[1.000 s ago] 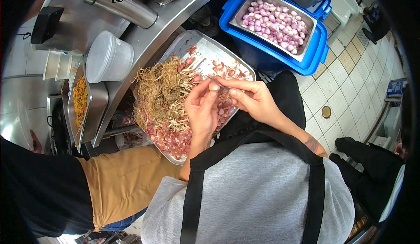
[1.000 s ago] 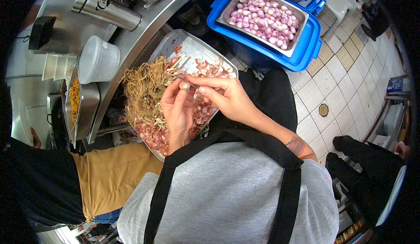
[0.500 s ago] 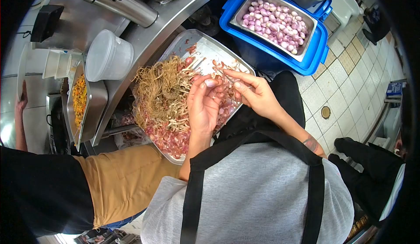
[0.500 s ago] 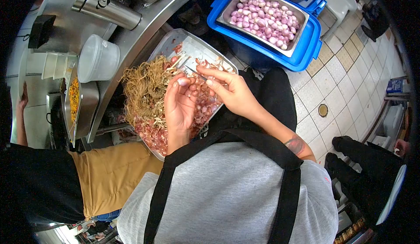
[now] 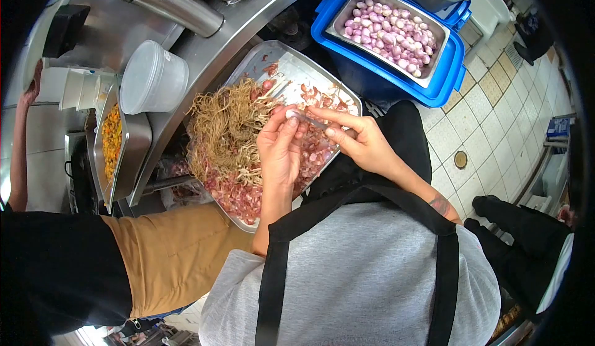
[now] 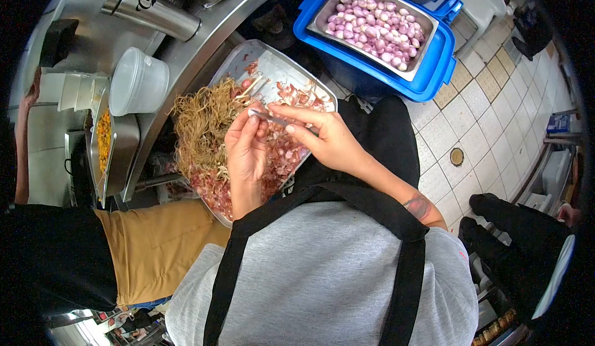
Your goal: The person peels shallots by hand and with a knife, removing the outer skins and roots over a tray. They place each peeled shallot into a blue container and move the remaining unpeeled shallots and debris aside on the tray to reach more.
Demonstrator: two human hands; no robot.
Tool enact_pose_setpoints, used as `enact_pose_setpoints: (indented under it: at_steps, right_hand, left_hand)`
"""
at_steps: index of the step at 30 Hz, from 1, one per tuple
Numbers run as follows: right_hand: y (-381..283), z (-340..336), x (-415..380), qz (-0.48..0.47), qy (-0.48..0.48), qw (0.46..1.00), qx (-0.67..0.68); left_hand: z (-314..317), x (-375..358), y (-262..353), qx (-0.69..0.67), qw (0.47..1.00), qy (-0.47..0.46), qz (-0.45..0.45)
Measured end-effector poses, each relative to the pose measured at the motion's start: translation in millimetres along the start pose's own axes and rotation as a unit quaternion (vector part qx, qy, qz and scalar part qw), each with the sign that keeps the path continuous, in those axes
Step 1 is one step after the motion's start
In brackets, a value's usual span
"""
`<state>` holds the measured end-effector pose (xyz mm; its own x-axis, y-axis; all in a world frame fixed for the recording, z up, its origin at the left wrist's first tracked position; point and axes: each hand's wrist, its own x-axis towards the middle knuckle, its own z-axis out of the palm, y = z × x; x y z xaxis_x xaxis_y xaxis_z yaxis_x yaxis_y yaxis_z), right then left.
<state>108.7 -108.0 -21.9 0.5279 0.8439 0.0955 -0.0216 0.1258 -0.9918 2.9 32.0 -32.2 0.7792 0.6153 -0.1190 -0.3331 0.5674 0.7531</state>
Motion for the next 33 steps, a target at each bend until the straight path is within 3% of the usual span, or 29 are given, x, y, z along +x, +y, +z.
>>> enact_pose_setpoints:
  at_steps: [7, 16, 19, 23, 29, 33]
  right_hand:
    - [-3, 5, 0, -0.043, 0.005, 0.999, -0.002]
    - [0, 10, -4, 0.000, 0.026, 0.997, 0.072]
    - [2, -2, -1, 0.114, -0.055, 0.959, 0.252]
    - [2, -9, 1, 0.206, -0.081, 0.895, 0.388]
    - [3, -8, 2, 0.197, -0.062, 0.898, 0.390]
    - [0, -5, 2, 0.164, -0.039, 0.938, 0.303]
  left_hand:
    - [12, -7, -4, 0.017, 0.999, 0.034, 0.033]
    - [16, -10, -8, 0.023, 0.998, 0.019, 0.057]
    - [15, -8, -2, 0.031, 0.999, 0.001, 0.035]
    - [12, -8, 3, 0.052, 0.999, -0.007, -0.002]
    - [12, -6, 5, 0.056, 0.998, -0.028, -0.014]
    - [11, -4, 3, 0.049, 0.998, -0.037, -0.006]
